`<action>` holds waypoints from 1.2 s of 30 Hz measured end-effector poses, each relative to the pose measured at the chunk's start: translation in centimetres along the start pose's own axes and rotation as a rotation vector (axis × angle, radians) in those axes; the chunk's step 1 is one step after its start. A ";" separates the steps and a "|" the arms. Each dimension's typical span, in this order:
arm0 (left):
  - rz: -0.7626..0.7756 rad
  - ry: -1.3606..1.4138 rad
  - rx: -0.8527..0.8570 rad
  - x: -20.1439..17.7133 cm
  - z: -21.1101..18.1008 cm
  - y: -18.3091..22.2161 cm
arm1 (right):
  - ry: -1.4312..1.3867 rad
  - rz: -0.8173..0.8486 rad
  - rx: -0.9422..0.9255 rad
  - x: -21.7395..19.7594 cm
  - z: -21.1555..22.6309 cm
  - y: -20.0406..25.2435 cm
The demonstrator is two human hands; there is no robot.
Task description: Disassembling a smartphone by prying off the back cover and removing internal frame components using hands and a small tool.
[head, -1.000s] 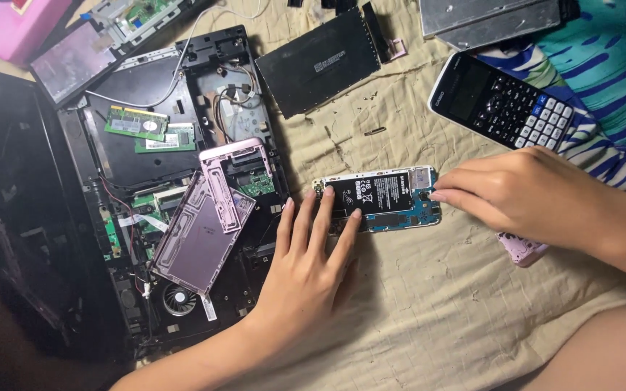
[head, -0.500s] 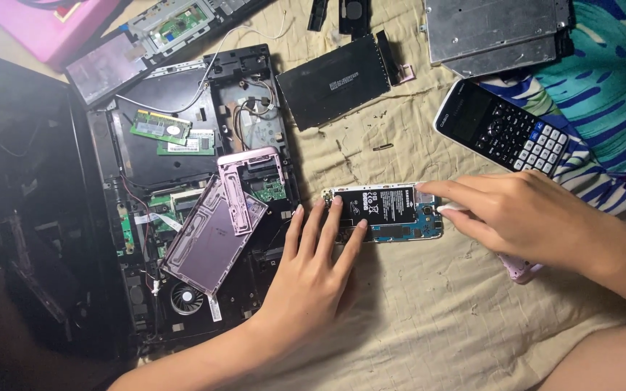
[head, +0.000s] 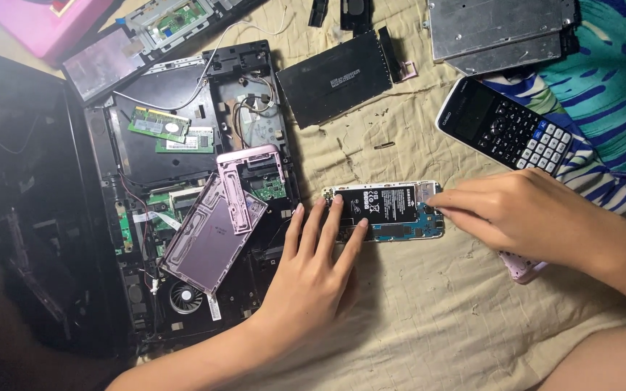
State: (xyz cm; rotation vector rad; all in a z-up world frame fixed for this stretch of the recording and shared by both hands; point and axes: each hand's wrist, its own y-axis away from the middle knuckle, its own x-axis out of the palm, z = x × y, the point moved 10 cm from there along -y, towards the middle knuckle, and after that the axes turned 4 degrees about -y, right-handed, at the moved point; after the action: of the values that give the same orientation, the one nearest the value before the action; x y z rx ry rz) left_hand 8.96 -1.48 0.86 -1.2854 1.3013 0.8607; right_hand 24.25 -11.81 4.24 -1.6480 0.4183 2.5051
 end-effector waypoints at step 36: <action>-0.018 0.011 -0.004 -0.1 0.2 -0.1 | -0.029 0.026 0.124 0.2 -1.9 -0.3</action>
State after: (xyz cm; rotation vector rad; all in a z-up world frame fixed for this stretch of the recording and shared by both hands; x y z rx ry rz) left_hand 9.09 -1.32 0.99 -1.3049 1.2957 0.8447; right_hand 25.90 -12.10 3.36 -1.5689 0.5832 2.4630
